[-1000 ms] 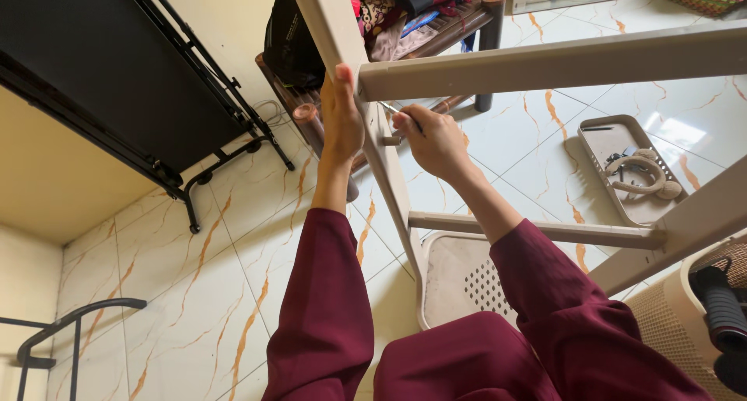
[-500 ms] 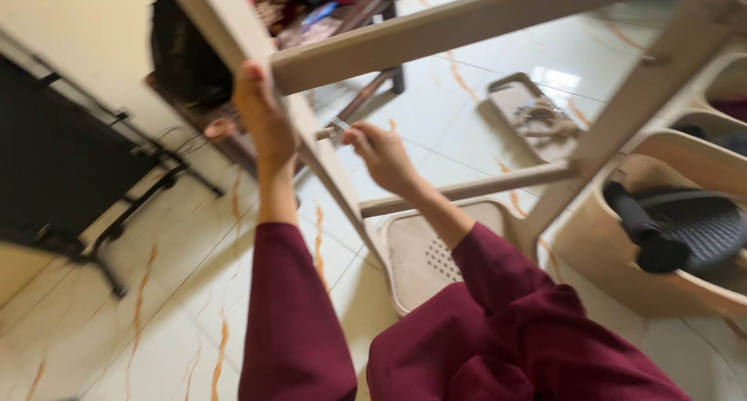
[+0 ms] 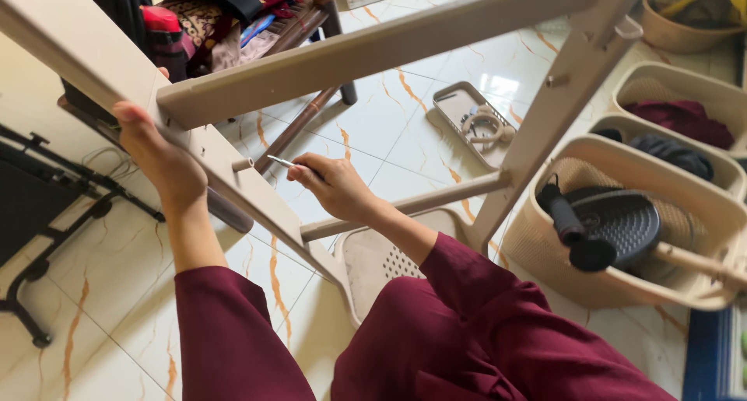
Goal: The person assembles a beige plastic chair using a screwdriver. They attach the legs to the seat frame, tighten the screws, and reposition the chair to access different connection points.
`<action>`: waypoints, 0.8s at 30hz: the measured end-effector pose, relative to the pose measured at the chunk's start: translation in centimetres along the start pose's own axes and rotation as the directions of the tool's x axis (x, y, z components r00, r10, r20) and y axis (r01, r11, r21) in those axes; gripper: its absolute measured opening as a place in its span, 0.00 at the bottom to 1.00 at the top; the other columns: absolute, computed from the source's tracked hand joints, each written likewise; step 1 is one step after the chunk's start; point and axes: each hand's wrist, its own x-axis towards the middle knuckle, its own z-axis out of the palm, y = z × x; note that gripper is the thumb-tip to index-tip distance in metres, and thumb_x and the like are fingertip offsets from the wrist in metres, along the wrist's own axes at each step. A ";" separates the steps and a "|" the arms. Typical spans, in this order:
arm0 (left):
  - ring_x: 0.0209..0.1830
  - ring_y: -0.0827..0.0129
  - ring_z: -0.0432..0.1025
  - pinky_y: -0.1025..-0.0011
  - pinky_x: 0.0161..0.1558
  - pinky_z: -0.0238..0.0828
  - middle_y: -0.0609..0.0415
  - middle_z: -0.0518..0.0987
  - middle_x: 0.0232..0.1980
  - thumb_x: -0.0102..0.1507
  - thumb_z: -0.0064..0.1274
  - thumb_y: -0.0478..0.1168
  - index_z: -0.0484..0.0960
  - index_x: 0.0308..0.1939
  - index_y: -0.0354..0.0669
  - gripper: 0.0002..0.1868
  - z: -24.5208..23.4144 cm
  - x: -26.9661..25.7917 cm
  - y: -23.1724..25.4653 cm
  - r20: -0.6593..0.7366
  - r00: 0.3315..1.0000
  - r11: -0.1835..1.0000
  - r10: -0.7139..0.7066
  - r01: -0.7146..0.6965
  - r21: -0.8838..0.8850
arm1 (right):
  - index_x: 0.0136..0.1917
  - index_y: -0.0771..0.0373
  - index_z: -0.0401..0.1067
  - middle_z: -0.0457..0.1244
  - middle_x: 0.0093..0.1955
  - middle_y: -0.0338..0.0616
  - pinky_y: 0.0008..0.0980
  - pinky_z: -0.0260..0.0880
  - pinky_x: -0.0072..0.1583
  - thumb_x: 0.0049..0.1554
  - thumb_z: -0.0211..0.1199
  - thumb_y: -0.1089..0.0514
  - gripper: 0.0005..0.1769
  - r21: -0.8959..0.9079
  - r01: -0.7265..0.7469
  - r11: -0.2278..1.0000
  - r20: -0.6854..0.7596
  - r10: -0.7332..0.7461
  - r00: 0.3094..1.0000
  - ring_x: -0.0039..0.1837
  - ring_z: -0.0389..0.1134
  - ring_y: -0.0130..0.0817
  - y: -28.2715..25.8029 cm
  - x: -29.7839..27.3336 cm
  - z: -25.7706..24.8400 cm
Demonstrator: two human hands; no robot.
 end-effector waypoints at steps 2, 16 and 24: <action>0.69 0.59 0.70 0.63 0.73 0.67 0.41 0.73 0.70 0.75 0.31 0.70 0.66 0.72 0.29 0.44 -0.6 -0.1 -0.4 0.000 1.000 0.999 0.004 -0.004 -0.048 | 0.55 0.65 0.75 0.69 0.40 0.42 0.30 0.69 0.45 0.67 0.57 0.52 0.15 0.047 0.017 0.999 0.064 -0.020 0.998 0.41 0.69 0.28 0.3 0.5 -0.7; 0.52 0.71 0.79 0.69 0.59 0.75 0.53 0.86 0.53 0.70 0.31 0.73 0.84 0.59 0.35 0.45 3.0 -0.5 1.7 -0.185 0.980 0.977 -0.072 0.107 0.183 | 0.57 0.68 0.76 0.72 0.43 0.48 0.29 0.66 0.43 0.67 0.59 0.56 0.13 0.092 0.176 0.980 0.183 -0.191 0.964 0.40 0.65 0.26 -2.1 3.7 -3.1; 0.48 0.70 0.78 0.70 0.54 0.76 0.51 0.85 0.49 0.70 0.34 0.72 0.84 0.57 0.32 0.45 3.4 -0.4 3.1 -0.139 0.986 0.989 -0.093 0.108 0.105 | 0.56 0.67 0.75 0.71 0.45 0.45 0.28 0.68 0.47 0.70 0.58 0.56 0.11 0.199 0.294 0.935 0.182 -0.330 0.926 0.45 0.68 0.23 -2.7 6.3 -0.4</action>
